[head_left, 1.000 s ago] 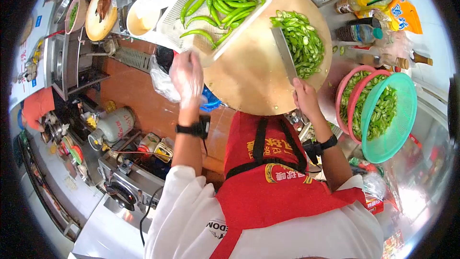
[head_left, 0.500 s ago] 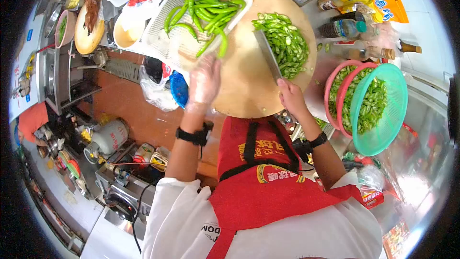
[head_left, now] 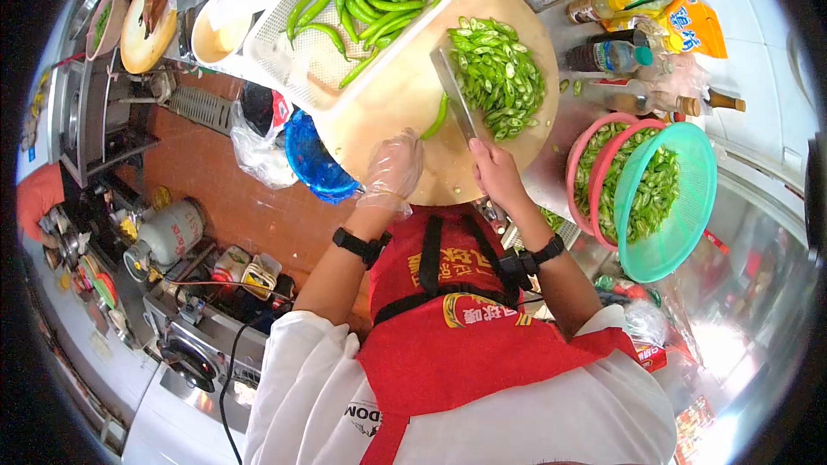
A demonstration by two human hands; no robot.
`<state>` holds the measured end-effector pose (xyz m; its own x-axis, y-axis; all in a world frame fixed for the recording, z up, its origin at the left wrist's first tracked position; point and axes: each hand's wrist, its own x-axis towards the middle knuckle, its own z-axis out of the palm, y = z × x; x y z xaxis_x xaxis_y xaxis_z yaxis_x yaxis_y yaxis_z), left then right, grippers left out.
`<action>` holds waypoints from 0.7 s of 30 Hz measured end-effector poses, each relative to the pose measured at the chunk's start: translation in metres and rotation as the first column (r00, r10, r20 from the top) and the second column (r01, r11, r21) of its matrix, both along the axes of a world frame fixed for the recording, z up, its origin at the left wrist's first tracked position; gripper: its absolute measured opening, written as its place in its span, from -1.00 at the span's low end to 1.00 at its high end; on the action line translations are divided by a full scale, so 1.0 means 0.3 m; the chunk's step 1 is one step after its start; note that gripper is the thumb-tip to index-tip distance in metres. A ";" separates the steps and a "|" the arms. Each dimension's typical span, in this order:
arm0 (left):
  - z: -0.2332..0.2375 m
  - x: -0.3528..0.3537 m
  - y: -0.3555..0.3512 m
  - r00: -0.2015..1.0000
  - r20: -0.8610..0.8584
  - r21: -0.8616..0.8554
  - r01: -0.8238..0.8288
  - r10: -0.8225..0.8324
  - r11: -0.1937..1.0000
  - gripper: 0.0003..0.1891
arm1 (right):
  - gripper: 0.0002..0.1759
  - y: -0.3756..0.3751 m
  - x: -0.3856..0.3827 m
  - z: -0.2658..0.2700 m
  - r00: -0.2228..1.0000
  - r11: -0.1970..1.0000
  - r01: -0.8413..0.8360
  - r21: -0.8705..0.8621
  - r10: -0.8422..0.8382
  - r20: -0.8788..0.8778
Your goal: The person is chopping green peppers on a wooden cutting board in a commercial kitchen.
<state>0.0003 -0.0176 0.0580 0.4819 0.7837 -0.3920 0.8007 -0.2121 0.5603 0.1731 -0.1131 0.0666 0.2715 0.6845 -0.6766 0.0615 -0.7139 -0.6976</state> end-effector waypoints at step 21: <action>-0.080 0.063 -0.031 0.964 0.142 -0.113 -0.208 0.223 0.972 -0.72 | -0.50 -0.036 -0.037 -0.015 0.999 0.999 0.037 0.018 -0.036 -0.027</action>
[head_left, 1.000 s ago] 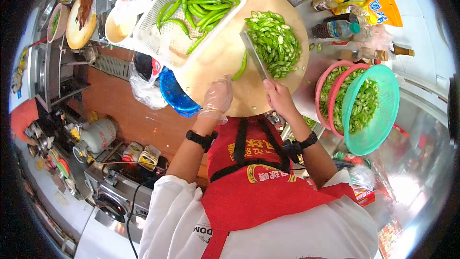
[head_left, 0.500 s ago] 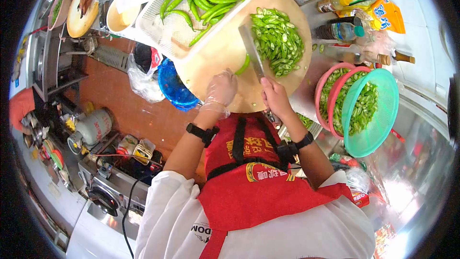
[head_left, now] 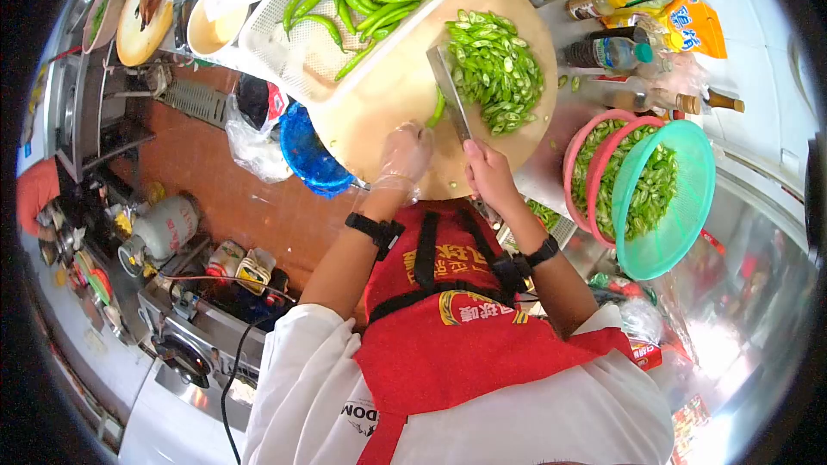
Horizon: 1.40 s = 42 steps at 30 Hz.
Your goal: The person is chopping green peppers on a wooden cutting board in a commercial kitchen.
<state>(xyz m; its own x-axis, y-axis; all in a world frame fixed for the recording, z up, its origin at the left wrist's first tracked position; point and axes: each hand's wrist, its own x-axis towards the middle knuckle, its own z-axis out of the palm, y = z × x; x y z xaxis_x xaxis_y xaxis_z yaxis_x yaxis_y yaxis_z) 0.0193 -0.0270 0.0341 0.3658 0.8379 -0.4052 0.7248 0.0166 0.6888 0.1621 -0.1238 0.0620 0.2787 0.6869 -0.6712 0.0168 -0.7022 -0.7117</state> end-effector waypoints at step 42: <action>-0.116 0.045 0.084 0.998 -0.065 -0.147 -0.028 0.018 0.989 -0.64 | -0.50 -0.002 -0.032 0.026 0.998 1.000 -0.002 0.001 0.002 -0.063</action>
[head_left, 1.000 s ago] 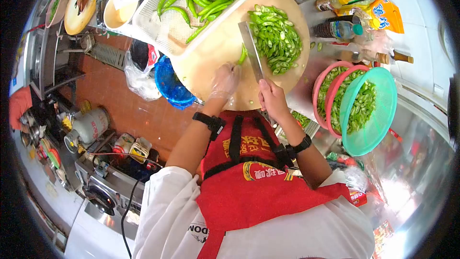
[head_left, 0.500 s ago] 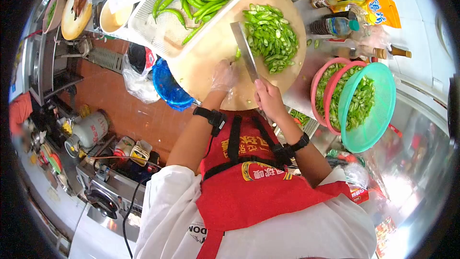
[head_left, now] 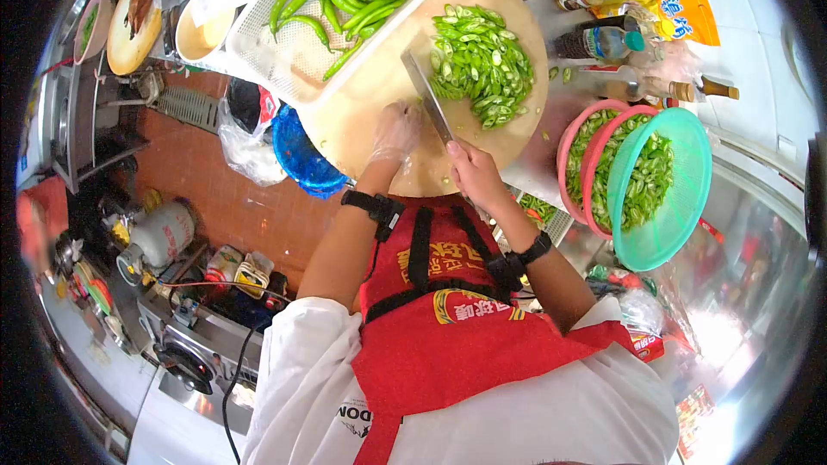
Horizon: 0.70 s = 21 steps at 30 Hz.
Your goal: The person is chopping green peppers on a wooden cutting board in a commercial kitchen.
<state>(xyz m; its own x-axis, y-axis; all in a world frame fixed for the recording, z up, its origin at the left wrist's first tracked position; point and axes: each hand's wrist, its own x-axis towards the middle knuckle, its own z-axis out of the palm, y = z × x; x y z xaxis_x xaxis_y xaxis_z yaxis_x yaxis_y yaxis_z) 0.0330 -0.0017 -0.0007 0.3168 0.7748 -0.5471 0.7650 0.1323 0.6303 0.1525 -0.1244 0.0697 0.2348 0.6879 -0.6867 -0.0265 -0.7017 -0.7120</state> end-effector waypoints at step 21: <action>0.245 -0.017 0.538 0.994 -0.033 0.717 0.099 -0.108 0.690 -0.64 | -0.52 -0.023 0.127 -0.024 0.991 0.996 0.091 0.005 -0.091 0.094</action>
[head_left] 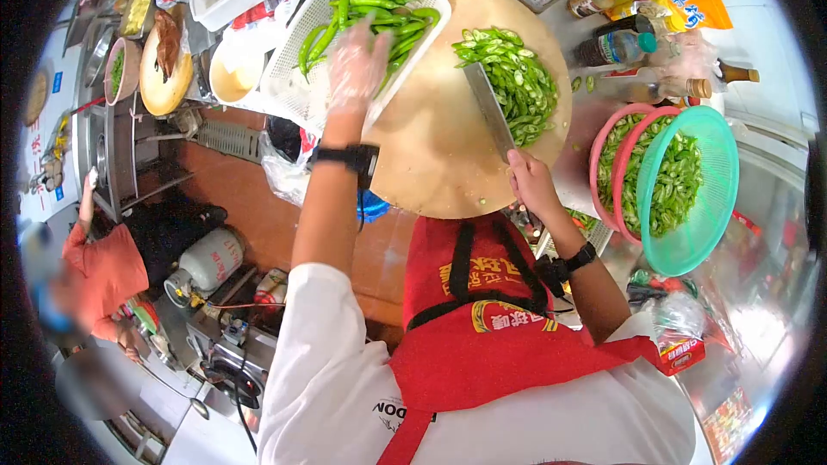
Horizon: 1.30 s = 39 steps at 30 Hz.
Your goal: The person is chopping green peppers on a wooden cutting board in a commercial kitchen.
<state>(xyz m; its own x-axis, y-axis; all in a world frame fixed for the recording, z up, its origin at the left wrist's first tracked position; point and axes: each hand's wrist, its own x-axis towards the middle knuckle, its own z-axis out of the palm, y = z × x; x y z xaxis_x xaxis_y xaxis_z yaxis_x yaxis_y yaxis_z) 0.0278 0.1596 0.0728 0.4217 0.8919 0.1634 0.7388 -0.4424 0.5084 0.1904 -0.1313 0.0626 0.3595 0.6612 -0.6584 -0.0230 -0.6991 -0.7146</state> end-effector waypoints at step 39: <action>-0.130 -0.123 -0.727 0.971 0.133 -0.802 -0.014 0.201 0.597 -0.70 | -0.46 0.050 -0.094 0.039 0.992 0.992 -0.127 -0.014 0.128 0.018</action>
